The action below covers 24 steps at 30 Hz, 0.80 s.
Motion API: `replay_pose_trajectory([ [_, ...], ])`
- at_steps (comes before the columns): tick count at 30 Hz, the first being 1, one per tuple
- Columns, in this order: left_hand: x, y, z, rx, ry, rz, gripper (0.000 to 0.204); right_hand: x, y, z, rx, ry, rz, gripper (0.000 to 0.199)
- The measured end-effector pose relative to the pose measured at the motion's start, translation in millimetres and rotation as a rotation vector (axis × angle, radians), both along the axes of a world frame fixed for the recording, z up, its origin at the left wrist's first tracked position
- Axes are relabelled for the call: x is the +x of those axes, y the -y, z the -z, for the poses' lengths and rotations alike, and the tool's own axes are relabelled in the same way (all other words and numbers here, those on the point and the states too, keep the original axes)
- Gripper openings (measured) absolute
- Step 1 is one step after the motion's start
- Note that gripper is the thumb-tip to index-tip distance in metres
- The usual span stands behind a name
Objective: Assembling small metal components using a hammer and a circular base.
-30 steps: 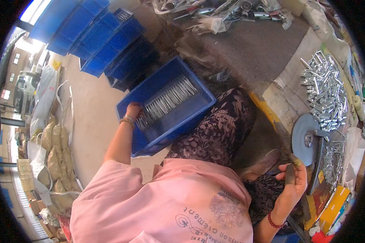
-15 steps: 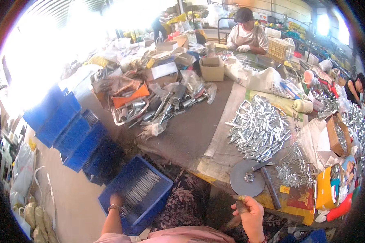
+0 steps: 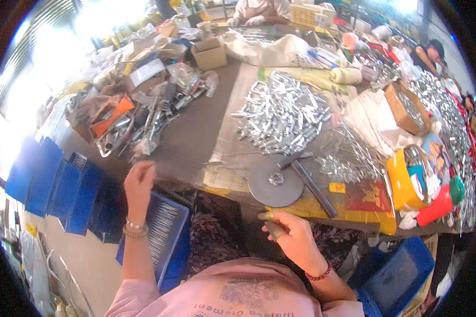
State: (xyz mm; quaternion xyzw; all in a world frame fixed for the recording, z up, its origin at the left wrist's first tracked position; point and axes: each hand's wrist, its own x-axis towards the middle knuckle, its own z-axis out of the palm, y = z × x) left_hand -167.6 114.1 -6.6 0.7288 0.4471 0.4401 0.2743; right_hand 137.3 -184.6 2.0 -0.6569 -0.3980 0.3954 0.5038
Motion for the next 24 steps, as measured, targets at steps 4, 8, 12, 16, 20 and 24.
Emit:
replay_pose_trajectory([
  [4,106.6,2.8,-30.0,0.204,-0.061,0.363,0.021,1.0,13.2,-5.3,0.031,0.02,-0.008,0.024],
  [8,187.2,-5.8,-16.8,0.15,-0.211,0.392,0.031,3.3,26.9,-11.0,0.025,0.079,-0.009,0.023],
  [12,224.8,-12.9,-0.8,0.244,-0.397,0.362,0.038,7.6,40.8,-3.9,0.047,0.016,0.023,0.024],
  [16,228.7,-14.6,-3.8,0.231,-0.449,0.367,0.041,15.1,50.4,0.8,0.033,0.017,0.053,0.025],
  [20,209.7,6.5,-30.9,0.085,-0.481,0.399,0.037,22.2,56.3,-4.8,-0.005,0.001,0.044,0.023],
  [24,185.8,17.1,-30.6,-0.052,-0.318,0.455,0.036,27.9,60.3,-15.0,0.014,0.054,0.0,0.026],
])
